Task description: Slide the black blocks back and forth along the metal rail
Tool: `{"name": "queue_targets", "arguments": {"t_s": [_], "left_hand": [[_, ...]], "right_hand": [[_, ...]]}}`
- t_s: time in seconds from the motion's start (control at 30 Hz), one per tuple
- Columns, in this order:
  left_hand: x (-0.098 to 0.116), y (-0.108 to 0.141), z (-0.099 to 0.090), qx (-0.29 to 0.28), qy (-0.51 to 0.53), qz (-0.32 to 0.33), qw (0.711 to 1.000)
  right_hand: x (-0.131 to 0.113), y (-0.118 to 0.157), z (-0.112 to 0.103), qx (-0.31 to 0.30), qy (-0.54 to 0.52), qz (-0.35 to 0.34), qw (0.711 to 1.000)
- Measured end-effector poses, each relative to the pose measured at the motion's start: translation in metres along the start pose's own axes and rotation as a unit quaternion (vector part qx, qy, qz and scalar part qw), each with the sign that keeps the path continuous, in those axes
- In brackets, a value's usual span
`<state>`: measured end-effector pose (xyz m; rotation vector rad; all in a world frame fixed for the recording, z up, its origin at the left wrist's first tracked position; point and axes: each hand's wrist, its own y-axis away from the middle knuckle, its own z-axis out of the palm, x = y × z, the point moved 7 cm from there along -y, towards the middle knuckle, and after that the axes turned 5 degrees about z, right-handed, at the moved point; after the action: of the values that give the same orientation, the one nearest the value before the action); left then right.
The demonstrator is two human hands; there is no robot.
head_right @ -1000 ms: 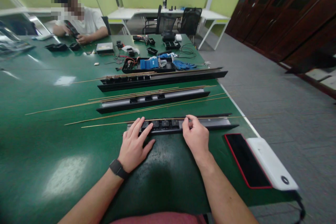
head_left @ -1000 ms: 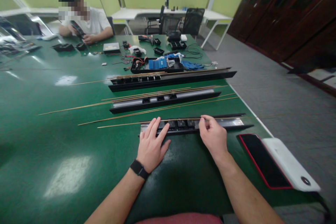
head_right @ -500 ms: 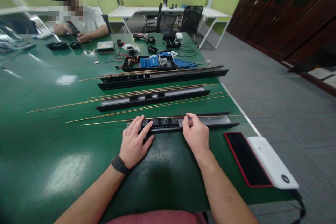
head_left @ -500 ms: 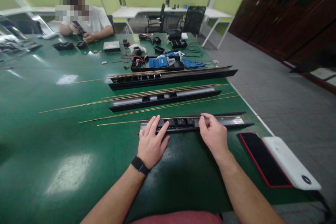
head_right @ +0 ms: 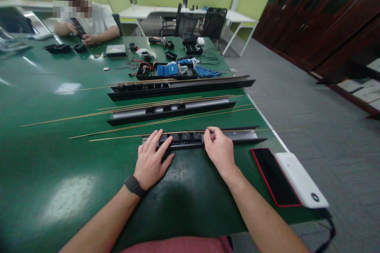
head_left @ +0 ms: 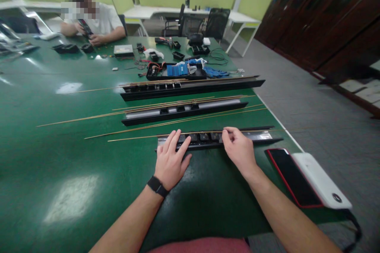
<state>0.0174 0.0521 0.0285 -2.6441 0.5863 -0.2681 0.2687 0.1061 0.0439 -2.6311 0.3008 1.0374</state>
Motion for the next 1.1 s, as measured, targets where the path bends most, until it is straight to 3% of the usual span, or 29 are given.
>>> {"name": "queue_targets", "arguments": {"t_s": [0.17, 0.43, 1.1], "left_hand": [[0.000, 0.000, 0.000, 0.000, 0.003, -0.001, 1.000], [0.000, -0.001, -0.001, -0.001, 0.006, 0.000, 1.000], [0.001, -0.001, -0.002, -0.003, 0.005, -0.003, 1.000]], "right_hand": [[0.003, -0.002, -0.001, -0.009, -0.016, -0.002, 1.000], [0.012, 0.002, 0.002, 0.048, -0.018, 0.038, 0.998], [0.011, 0.009, 0.002, 0.074, 0.008, -0.015, 0.997]]}}
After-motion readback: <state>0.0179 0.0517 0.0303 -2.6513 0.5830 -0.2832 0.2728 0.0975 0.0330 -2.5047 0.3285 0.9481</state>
